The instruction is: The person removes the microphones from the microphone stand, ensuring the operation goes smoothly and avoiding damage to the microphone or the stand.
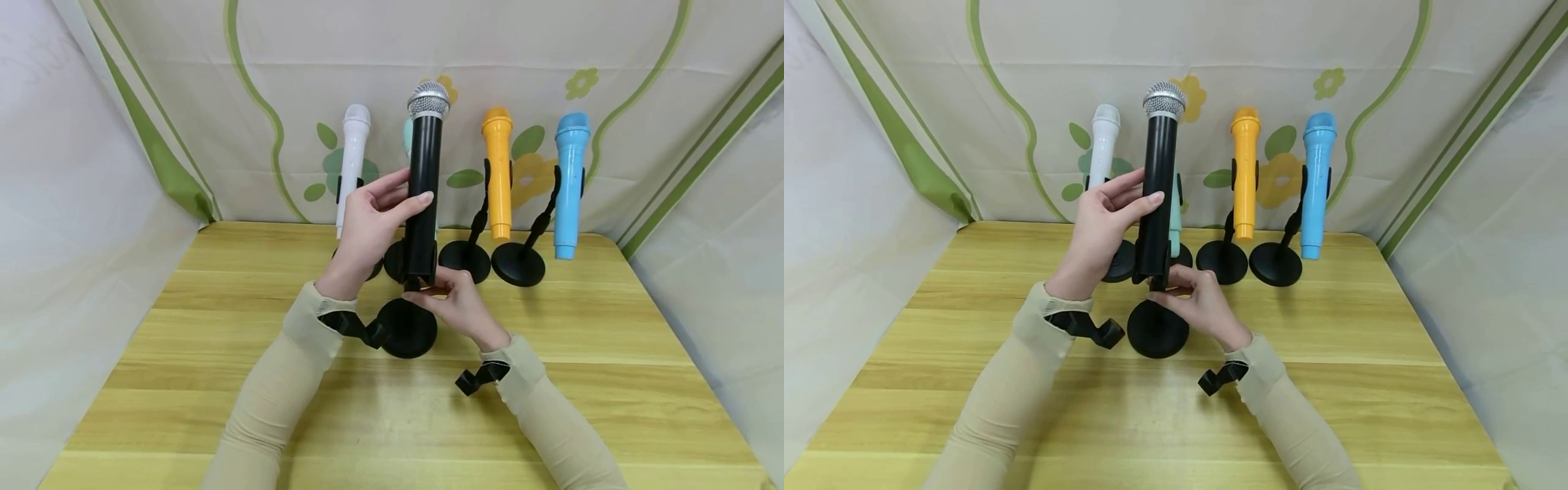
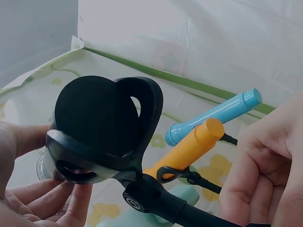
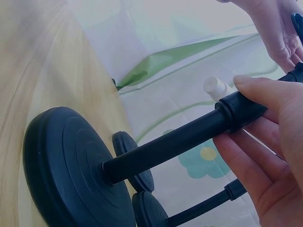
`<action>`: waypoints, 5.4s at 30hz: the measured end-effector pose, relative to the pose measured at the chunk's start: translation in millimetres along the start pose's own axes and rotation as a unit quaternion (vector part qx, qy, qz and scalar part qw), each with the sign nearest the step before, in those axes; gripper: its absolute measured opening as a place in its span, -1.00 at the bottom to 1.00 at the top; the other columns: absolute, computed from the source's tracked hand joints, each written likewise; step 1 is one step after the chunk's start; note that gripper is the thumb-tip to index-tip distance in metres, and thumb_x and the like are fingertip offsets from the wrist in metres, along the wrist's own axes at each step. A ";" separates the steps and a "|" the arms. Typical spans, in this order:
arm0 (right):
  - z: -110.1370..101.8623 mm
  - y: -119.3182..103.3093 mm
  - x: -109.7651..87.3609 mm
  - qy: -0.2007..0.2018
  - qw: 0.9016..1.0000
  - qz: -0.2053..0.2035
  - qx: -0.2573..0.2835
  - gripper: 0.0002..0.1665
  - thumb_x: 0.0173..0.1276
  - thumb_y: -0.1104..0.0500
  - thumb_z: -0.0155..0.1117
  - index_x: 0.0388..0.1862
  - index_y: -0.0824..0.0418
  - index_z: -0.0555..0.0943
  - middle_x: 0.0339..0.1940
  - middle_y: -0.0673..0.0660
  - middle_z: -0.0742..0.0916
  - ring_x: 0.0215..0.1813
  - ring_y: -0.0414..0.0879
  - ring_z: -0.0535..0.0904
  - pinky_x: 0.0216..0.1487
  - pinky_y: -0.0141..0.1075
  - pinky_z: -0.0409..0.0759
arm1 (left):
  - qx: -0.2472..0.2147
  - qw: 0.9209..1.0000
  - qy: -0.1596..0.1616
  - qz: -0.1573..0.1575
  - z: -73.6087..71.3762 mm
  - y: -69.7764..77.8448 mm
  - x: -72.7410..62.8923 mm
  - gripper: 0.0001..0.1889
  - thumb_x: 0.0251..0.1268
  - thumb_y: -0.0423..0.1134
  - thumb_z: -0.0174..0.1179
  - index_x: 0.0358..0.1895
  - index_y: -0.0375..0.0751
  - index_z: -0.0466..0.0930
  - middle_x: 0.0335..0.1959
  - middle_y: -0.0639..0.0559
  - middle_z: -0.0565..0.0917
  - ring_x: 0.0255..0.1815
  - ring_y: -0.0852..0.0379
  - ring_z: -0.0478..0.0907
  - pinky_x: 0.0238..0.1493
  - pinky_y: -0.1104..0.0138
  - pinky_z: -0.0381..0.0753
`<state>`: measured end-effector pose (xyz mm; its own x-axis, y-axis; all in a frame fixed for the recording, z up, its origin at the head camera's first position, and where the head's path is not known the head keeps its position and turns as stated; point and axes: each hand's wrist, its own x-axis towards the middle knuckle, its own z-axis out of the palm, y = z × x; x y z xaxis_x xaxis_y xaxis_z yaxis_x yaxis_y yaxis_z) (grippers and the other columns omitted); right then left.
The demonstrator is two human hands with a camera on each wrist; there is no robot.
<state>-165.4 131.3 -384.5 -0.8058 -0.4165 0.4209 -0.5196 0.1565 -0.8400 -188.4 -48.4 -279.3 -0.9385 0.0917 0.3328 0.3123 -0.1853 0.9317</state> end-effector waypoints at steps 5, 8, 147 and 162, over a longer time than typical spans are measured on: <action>0.3 0.8 -0.8 -0.005 1.000 -0.004 0.002 -0.70 0.26 0.47 0.46 -0.02 0.35 0.72 -0.20 0.20 0.79 -0.16 0.18 0.74 -0.06 0.00 0.73 | 0.005 1.000 0.006 0.000 0.1 0.5 1.8 -0.46 0.29 -0.26 0.44 0.33 -0.22 0.58 0.00 -0.06 0.75 0.02 0.06 0.71 0.07 0.21 0.68; 0.7 0.4 -1.0 -0.003 1.000 -0.006 0.003 -0.71 0.26 0.47 0.46 -0.03 0.35 0.73 -0.21 0.20 0.79 -0.17 0.15 0.74 -0.07 0.03 0.73 | 0.006 1.000 0.008 -0.001 0.0 1.2 3.1 -0.46 0.29 -0.25 0.45 0.33 -0.22 0.58 -0.01 -0.05 0.76 0.01 0.06 0.72 0.06 0.22 0.68; 2.2 30.8 -4.9 -0.002 1.000 0.007 0.014 -0.74 0.26 0.29 0.55 -0.07 0.14 0.78 -0.18 0.04 0.80 -0.20 -0.03 0.77 -0.12 -0.17 0.75 | 0.013 0.984 0.180 -0.004 -100.6 2.8 11.4 -0.48 0.17 -0.24 0.53 0.22 -0.20 0.68 -0.03 -0.11 0.76 -0.06 0.08 0.70 -0.11 0.36 0.64; 3.0 29.0 -5.0 0.000 1.000 0.012 0.009 -0.74 0.24 0.36 0.54 -0.09 0.19 0.78 -0.20 0.06 0.80 -0.23 -0.03 0.76 -0.13 -0.19 0.74 | 0.083 0.969 0.214 -0.091 -154.6 -26.5 -11.9 -0.34 0.21 -0.16 0.51 0.38 -0.18 0.54 0.21 -0.22 0.63 0.03 0.10 0.66 0.02 0.34 0.57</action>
<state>-175.6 135.2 -412.0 -0.8175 -0.4132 0.4013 -0.4955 0.1493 -0.8557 -208.3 -195.9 -330.5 -0.9442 -0.3126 0.1036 0.1223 -0.0408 0.9917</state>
